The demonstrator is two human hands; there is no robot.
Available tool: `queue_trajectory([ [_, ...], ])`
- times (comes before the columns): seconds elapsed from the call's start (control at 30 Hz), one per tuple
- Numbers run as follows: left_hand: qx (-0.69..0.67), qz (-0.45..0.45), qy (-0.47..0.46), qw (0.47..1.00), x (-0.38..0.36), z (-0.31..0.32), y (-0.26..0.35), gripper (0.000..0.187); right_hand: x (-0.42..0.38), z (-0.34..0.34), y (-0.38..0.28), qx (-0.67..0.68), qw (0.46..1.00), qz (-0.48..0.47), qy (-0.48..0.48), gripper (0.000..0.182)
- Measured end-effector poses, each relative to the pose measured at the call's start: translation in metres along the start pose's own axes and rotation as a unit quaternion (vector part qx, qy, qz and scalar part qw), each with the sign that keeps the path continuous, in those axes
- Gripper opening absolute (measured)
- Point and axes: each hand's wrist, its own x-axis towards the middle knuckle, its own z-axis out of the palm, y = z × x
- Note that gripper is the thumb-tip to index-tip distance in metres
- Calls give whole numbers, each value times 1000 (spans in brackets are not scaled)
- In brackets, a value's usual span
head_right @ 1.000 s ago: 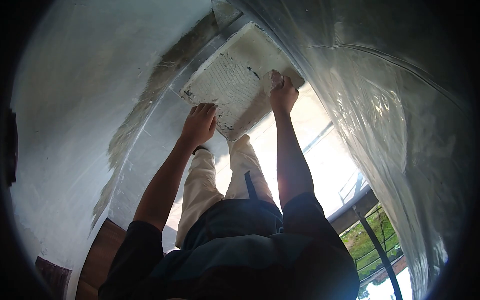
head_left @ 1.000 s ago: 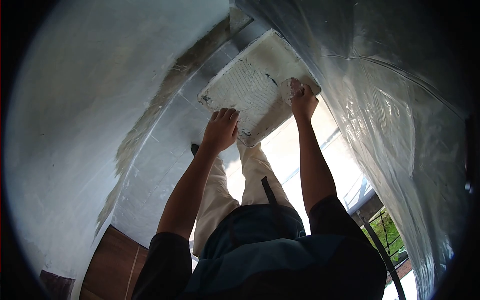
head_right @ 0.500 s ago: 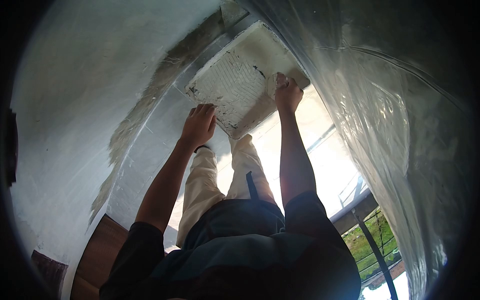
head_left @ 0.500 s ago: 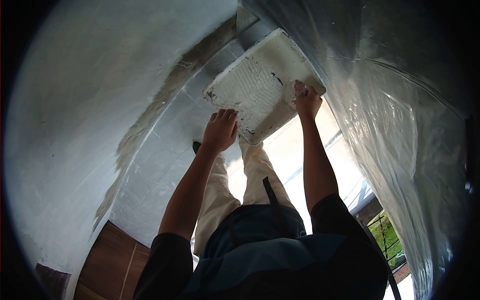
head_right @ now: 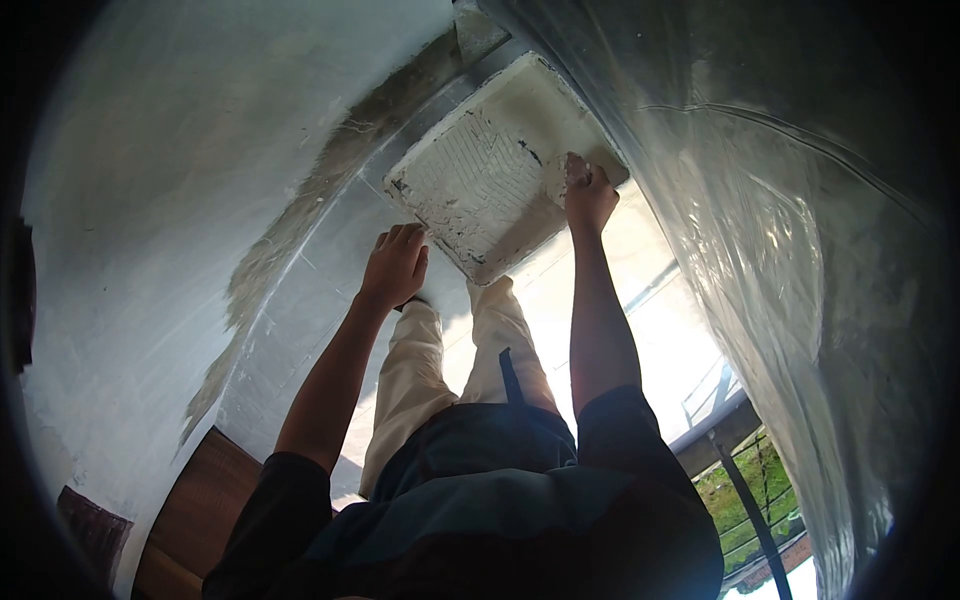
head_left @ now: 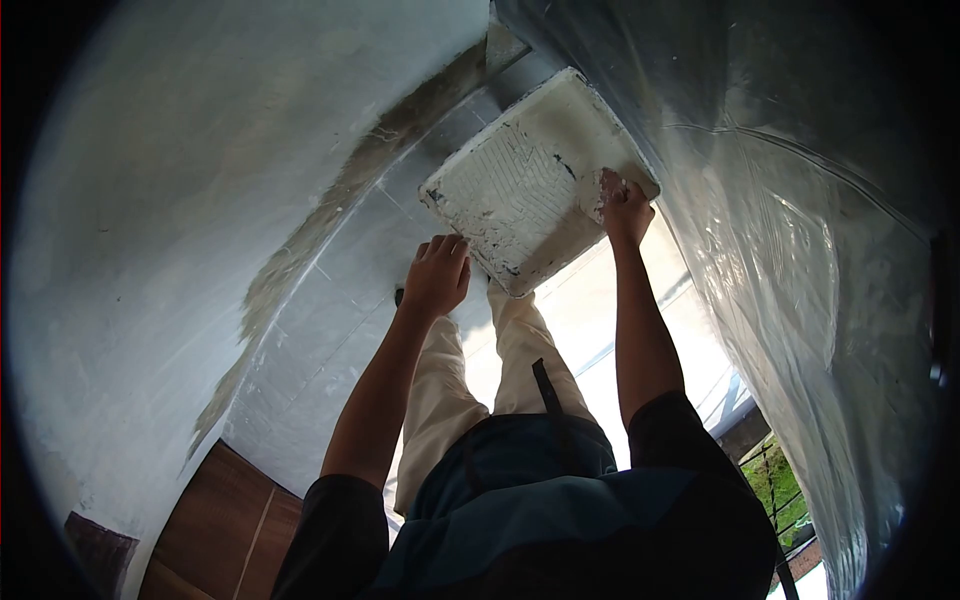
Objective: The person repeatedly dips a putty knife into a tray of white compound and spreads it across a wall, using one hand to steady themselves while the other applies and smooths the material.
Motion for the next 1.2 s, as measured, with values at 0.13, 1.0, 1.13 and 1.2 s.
queue_trajectory([
  [0.13, 3, -6, -3, 1000, -3, 1, 2, 23, -4, -1, -1, 6, 1000, 4, 1, 26],
  [1.0, -2, 4, 3, 1000, -2, -2, 8, 23, -12, 20, 0, 237, 933, 129, -236, 24],
  [1.13, 16, -16, -33, 999, -2, -32, 9, 25, -20, 9, -25, 463, 817, 182, -290, 19],
  [1.2, 30, -18, -11, 999, 0, -51, 10, 25, -19, 3, -46, 511, 774, 190, -323, 16],
])
